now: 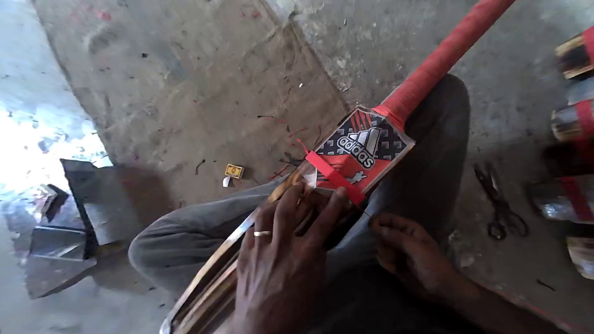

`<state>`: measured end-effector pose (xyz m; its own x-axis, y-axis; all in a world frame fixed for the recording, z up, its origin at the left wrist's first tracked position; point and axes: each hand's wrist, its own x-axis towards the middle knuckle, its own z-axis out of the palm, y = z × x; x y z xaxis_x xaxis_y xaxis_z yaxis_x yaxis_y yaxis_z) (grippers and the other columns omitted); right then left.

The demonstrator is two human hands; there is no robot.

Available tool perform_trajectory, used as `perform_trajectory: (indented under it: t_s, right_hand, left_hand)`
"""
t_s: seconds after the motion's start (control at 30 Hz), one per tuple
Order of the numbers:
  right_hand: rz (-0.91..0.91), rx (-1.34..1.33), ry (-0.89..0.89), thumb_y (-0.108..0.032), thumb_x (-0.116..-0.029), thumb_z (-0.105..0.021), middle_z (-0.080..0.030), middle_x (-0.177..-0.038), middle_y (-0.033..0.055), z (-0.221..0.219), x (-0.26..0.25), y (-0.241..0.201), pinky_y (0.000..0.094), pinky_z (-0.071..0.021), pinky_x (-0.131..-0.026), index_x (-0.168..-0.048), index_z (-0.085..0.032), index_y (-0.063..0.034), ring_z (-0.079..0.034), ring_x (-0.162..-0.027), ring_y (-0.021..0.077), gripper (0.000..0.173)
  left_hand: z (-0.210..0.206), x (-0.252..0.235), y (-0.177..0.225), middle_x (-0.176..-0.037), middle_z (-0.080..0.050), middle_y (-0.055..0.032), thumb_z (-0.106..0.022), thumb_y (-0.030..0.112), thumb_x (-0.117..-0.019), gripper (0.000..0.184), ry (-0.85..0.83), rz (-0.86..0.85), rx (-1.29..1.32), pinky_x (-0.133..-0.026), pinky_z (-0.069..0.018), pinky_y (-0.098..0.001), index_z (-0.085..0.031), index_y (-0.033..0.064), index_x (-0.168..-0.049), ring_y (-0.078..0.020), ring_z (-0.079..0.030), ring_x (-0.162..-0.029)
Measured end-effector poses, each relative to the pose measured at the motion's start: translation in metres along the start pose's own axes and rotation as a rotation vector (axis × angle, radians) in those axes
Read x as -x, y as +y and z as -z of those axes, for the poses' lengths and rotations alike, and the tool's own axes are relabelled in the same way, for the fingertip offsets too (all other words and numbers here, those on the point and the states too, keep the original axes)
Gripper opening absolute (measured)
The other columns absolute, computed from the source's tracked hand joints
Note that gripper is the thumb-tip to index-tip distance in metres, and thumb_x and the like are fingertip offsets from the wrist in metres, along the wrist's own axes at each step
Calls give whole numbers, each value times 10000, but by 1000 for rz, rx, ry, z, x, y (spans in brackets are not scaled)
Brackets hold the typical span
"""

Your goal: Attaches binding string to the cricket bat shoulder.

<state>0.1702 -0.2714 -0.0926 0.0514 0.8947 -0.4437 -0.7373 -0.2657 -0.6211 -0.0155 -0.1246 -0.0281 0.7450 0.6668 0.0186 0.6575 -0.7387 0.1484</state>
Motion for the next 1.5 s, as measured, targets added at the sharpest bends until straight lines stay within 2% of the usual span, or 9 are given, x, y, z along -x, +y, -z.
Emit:
perform_trajectory:
  t_s: [0.27,0.37,0.47,0.7,0.87,1.07,1.2,1.33,1.5]
  right_hand:
    - [113,90,-90,-230,-1054,-546,-544,-743,-4,-29,-12,-21,182,-404,-502,-1105,-708,-157,-444,-548,25,185]
    - [96,124,-15,-232,-1058,-540,-592,-773,16,-31,-26,-20,181,-398,-493,-1131,-714,-159,-447,-542,34,203]
    - [71,196,43,-224,-1061,-519,-536,-745,18,-34,-35,-22,187,-381,-477,-1167,-702,-149,-426,-533,55,225]
    - [-6,235,195,-226,-1032,-558,-483,-684,7,-8,-11,-3,202,-360,-469,-1116,-729,-157,-407,-520,60,202]
    - [5,205,181,-226,-1037,-555,-511,-691,9,6,4,4,208,-380,-470,-1087,-732,-147,-423,-521,58,200]
    - [80,262,48,-202,-1055,-534,-522,-694,0,-5,4,-12,198,-389,-486,-1091,-725,-146,-430,-528,42,203]
    - [140,234,-68,-209,-1054,-542,-551,-735,-5,-19,-2,-21,181,-395,-494,-1079,-723,-151,-438,-544,21,192]
    - [146,213,-74,-215,-1049,-554,-553,-730,-16,-25,-7,-21,174,-401,-500,-1081,-725,-176,-444,-548,12,179]
    - [105,228,7,-215,-1050,-544,-546,-722,22,-41,-25,-29,192,-380,-482,-1122,-728,-138,-431,-535,50,212]
  left_hand:
    - [33,-14,-43,-1387,-583,83,-745,291,-890,779,-483,39,907,-887,-629,-386,-375,493,-1545,-115,-659,-1118]
    - [26,-6,-44,-1440,-560,147,-633,421,-976,602,-267,98,615,-876,-588,-433,-411,477,-1532,-101,-638,-1138]
    - [6,7,-12,-1571,-445,-94,-651,416,-961,595,84,139,130,-971,-436,-659,-478,350,-1527,-381,-490,-1354]
    - [-44,7,15,-1708,-156,-103,-705,519,-863,936,79,160,-51,-1072,-337,-692,-229,301,-1639,-385,-205,-1541]
    - [-37,1,4,-1702,-208,-87,-680,585,-850,956,33,119,21,-1023,-417,-658,-242,277,-1642,-356,-278,-1525]
    - [-4,-9,-16,-1663,-306,10,-727,434,-800,835,-160,68,393,-911,-517,-609,-343,553,-1532,-269,-447,-1425]
    - [34,-13,-30,-1431,-553,174,-776,292,-801,880,-558,213,895,-798,-621,-334,-359,551,-1530,-38,-660,-1055]
    - [28,-21,-48,-1172,-709,-15,-755,185,-854,846,-817,214,1321,-744,-634,-339,-376,461,-1558,-153,-716,-908]
    - [31,-17,-50,-1372,-621,127,-696,320,-948,602,-333,146,846,-870,-615,-335,-495,390,-1511,-68,-660,-1106]
